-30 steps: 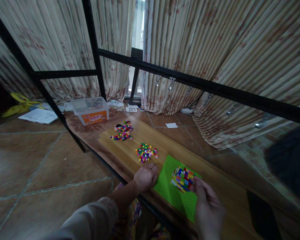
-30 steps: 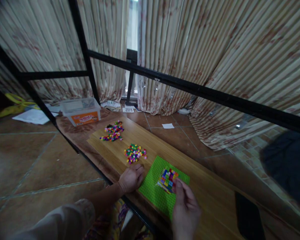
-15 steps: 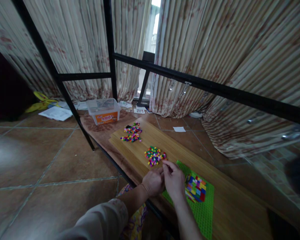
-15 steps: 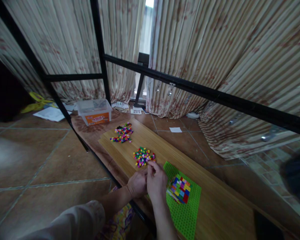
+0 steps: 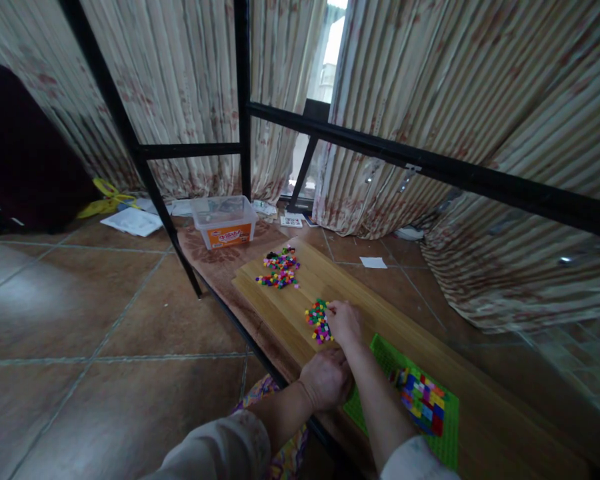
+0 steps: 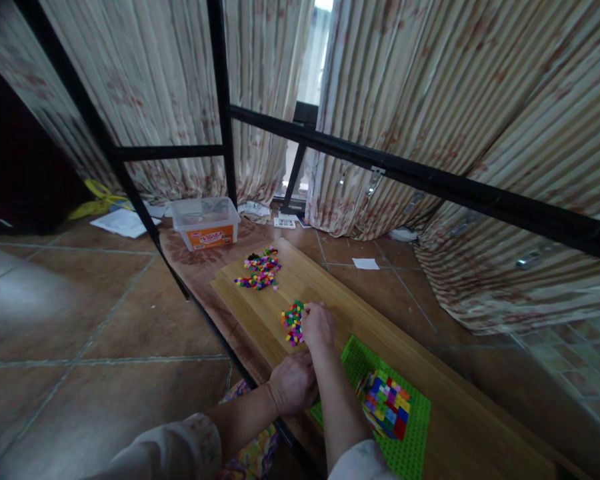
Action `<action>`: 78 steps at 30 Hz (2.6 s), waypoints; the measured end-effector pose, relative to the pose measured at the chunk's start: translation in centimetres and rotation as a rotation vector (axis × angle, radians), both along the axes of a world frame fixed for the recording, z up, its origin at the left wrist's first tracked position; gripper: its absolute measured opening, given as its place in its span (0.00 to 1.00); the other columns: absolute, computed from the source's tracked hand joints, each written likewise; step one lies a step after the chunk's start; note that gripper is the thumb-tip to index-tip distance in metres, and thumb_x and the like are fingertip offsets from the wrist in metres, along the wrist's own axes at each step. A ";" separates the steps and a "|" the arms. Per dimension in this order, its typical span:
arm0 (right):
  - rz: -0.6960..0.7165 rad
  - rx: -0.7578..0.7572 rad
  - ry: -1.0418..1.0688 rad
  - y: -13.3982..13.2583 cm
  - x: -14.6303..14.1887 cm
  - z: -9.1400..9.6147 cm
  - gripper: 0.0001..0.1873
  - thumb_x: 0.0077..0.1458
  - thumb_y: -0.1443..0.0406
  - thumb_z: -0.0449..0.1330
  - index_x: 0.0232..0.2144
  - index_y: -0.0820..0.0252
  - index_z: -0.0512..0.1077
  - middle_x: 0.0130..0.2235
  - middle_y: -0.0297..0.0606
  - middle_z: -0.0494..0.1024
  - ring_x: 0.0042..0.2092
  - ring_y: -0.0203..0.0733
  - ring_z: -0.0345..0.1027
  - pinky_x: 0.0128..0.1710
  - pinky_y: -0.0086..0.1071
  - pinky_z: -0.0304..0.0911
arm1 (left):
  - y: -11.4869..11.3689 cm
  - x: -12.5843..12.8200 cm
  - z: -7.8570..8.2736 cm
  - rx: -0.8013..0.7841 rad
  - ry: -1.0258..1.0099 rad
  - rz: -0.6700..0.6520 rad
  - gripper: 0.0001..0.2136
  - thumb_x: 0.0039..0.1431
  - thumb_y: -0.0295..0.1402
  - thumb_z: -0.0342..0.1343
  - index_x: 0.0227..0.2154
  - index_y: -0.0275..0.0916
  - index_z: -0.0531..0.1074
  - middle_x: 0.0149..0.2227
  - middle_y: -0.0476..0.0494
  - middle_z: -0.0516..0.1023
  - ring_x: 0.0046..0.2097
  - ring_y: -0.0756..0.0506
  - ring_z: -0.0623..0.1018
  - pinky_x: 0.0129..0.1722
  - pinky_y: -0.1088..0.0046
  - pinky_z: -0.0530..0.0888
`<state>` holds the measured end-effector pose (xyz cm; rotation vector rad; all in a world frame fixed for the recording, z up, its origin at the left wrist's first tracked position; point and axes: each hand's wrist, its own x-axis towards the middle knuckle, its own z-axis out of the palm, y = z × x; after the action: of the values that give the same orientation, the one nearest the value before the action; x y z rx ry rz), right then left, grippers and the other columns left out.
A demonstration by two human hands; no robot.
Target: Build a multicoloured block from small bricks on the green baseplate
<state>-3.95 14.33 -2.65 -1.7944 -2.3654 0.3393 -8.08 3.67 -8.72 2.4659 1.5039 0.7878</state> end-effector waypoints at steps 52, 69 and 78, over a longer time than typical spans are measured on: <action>-0.144 -0.021 -0.010 -0.2 1.5 0.8 0.16 0.57 0.65 0.51 0.47 0.58 0.72 0.43 0.42 0.79 0.47 0.41 0.71 0.43 0.28 0.59 | -0.2 -0.5 1.1 0.006 -0.028 -0.006 0.06 0.53 0.29 0.51 0.35 0.37 0.68 0.36 0.41 0.74 0.37 0.44 0.74 0.39 0.67 0.73; -0.227 0.084 0.150 -1.2 0.0 1.9 0.16 0.56 0.71 0.50 0.45 0.61 0.72 0.45 0.47 0.75 0.48 0.42 0.69 0.46 0.31 0.60 | -0.1 -0.5 0.6 0.000 -0.069 0.018 0.10 0.52 0.28 0.52 0.37 0.36 0.71 0.38 0.38 0.75 0.42 0.41 0.75 0.44 0.62 0.74; -0.182 0.119 0.934 -9.5 3.9 5.5 0.13 0.54 0.63 0.54 0.40 0.58 0.74 0.39 0.39 0.76 0.38 0.37 0.70 0.40 0.28 0.65 | -0.1 -0.8 1.3 0.030 -0.072 0.022 0.07 0.54 0.27 0.51 0.35 0.37 0.71 0.37 0.40 0.74 0.39 0.44 0.74 0.41 0.67 0.73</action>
<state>-0.02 4.81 2.81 -1.3376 -1.5219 0.7796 -8.88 3.55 -7.46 2.4188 1.5076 0.8995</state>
